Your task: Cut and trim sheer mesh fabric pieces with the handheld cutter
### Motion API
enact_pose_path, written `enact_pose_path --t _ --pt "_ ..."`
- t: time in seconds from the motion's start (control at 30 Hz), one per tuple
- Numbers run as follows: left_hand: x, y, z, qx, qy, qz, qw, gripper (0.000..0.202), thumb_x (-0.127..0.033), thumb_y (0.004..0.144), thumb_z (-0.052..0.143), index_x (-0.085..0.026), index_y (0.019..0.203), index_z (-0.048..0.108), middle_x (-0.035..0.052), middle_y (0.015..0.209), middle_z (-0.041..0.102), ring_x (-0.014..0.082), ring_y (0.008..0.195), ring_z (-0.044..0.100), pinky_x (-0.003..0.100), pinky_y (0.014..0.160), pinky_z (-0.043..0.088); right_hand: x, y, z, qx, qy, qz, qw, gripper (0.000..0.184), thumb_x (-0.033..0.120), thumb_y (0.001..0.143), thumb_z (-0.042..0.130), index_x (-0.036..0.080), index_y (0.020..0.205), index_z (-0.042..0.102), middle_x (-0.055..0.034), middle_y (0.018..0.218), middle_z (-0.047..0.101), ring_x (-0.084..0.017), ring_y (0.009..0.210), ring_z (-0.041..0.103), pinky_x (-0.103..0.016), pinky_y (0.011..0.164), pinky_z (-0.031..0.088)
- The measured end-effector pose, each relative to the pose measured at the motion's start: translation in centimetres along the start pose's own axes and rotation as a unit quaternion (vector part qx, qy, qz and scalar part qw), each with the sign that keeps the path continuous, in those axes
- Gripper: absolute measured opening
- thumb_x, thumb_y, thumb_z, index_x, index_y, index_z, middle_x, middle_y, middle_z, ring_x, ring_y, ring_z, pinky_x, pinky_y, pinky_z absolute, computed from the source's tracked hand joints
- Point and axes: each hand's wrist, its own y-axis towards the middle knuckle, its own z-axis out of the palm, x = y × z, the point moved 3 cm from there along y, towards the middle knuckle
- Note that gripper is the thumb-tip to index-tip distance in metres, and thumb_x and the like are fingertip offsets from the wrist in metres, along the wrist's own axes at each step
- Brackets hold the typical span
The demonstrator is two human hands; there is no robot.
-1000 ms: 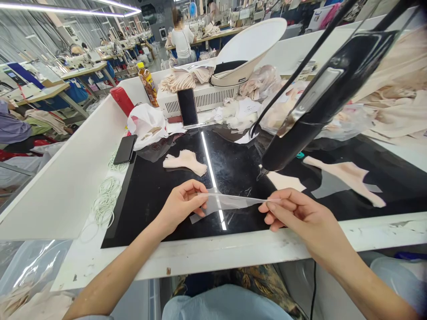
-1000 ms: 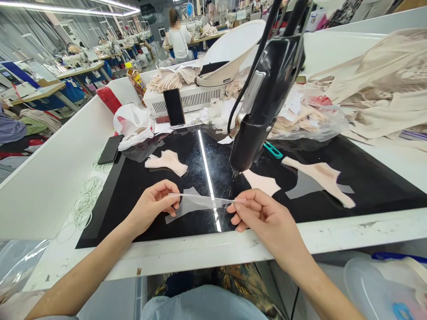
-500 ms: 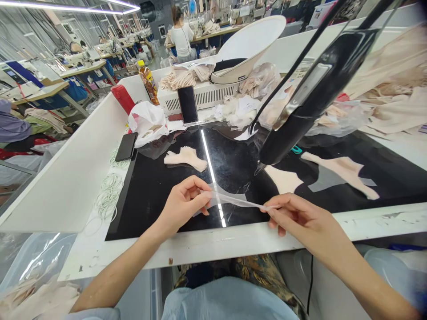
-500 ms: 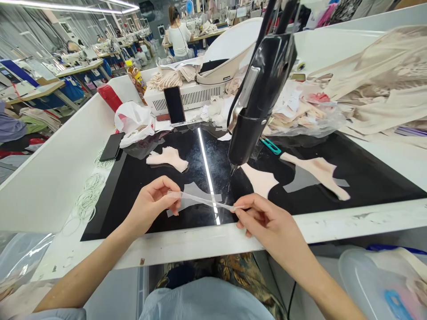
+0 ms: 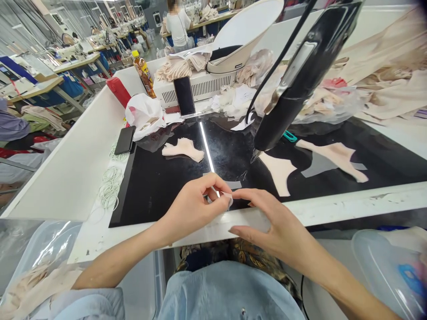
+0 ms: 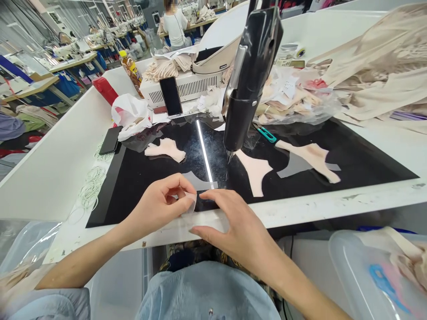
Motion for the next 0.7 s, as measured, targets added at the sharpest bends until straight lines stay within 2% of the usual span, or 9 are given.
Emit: enact_pose_path --t 0.07,0.17,0.27,0.37,0.43,0.5,0.57,0.63,0.7 --pt "-0.4 -0.1 0.4 0.002 0.021 0.015 1.0 0.006 -0.026 0.089 0.062 -0.022 0.087 0.067 -0.0055 0.067 0.057 0.0076 0.06 0.049 0.018 0.052 0.037 0.6 0.7 0.8 -0.006 0.019 0.007 1.0 0.039 0.049 0.084 0.068 0.033 0.12 0.064 -0.0023 0.115 0.07 -0.022 0.102 0.063 -0.037 0.087 0.053" --pt "-0.7 -0.1 0.9 0.009 0.042 0.043 0.998 0.006 -0.022 0.09 0.062 -0.022 0.086 0.066 -0.0056 0.073 0.061 0.0073 0.064 0.052 0.019 0.056 0.039 1.0 1.7 1.5 -0.02 0.063 0.007 0.998 0.019 0.037 0.091 0.058 0.026 0.099 0.071 -0.0004 0.087 0.07 -0.015 0.075 0.057 -0.029 0.068 0.046" --pt "-0.3 0.3 1.0 -0.006 0.008 0.073 0.997 0.005 -0.026 0.091 0.063 -0.023 0.095 0.065 -0.0027 0.088 0.064 0.0088 0.075 0.056 0.02 0.064 0.044 0.7 2.3 1.4 -0.028 0.165 0.028 0.986 0.022 0.038 0.091 0.058 0.023 0.087 0.073 0.0006 0.072 0.066 -0.012 0.063 0.05 -0.026 0.058 0.04" --pt "0.8 0.7 0.4 -0.055 -0.073 0.081 0.993 0.03 -0.031 0.088 0.07 -0.023 0.115 0.061 0.0006 0.099 0.06 0.0107 0.084 0.055 0.022 0.073 0.048 0.0 2.3 1.0 -0.059 0.298 0.072 0.95 0.019 0.042 0.086 0.068 0.024 0.091 0.074 0.0016 0.072 0.068 -0.009 0.059 0.051 -0.023 0.055 0.042" --pt "1.7 0.9 0.1 -0.051 -0.126 0.046 0.99 0.044 -0.034 0.084 0.073 -0.021 0.123 0.058 0.0033 0.105 0.057 0.0133 0.092 0.056 0.025 0.08 0.049 -0.3 2.2 0.8 -0.076 0.377 0.086 0.919 0.017 0.041 0.085 0.072 0.025 0.091 0.073 0.0017 0.073 0.07 -0.008 0.059 0.053 -0.021 0.055 0.045" --pt "2.4 0.9 0.3 -0.003 -0.174 -0.016 0.985 0.05 -0.037 0.083 0.075 -0.019 0.126 0.057 0.0059 0.11 0.058 0.0164 0.1 0.057 0.028 0.085 0.05 -0.4 2.2 0.8 -0.085 0.437 0.085 0.891 0.016 0.039 0.083 0.075 0.025 0.088 0.072 0.0009 0.078 0.073 -0.008 0.06 0.056 -0.02 0.056 0.047" --pt "2.7 0.6 0.8 0.061 -0.214 -0.072 0.972 0.046 -0.039 0.085 0.073 -0.017 0.123 0.06 0.0074 0.112 0.061 0.0176 0.103 0.058 0.029 0.088 0.049 -0.4 2.2 1.0 -0.086 0.472 0.081 0.873 0.015 0.038 0.082 0.076 0.024 0.088 0.072 0.0005 0.08 0.074 -0.007 0.06 0.057 -0.02 0.057 0.049" --pt "2.7 0.3 1.3 0.103 -0.245 -0.102 0.959 0.035 -0.04 0.089 0.071 -0.016 0.113 0.065 0.0066 0.109 0.065 0.016 0.099 0.06 0.029 0.089 0.047 -0.5 2.3 1.2 -0.079 0.48 0.083 0.87 0.015 0.037 0.082 0.076 0.024 0.088 0.072 0.0012 0.076 0.072 -0.007 0.06 0.059 -0.02 0.059 0.05" --pt "2.7 0.2 1.6 0.1 -0.275 -0.111 0.95 0.026 -0.041 0.091 0.07 -0.015 0.097 0.067 0.0036 0.097 0.067 0.0127 0.089 0.059 0.026 0.085 0.046 -0.7 2.3 1.5 -0.069 0.468 0.09 0.876 0.017 0.039 0.082 0.076 0.024 0.089 0.072 0.0019 0.072 0.07 -0.008 0.062 0.061 -0.021 0.062 0.051"
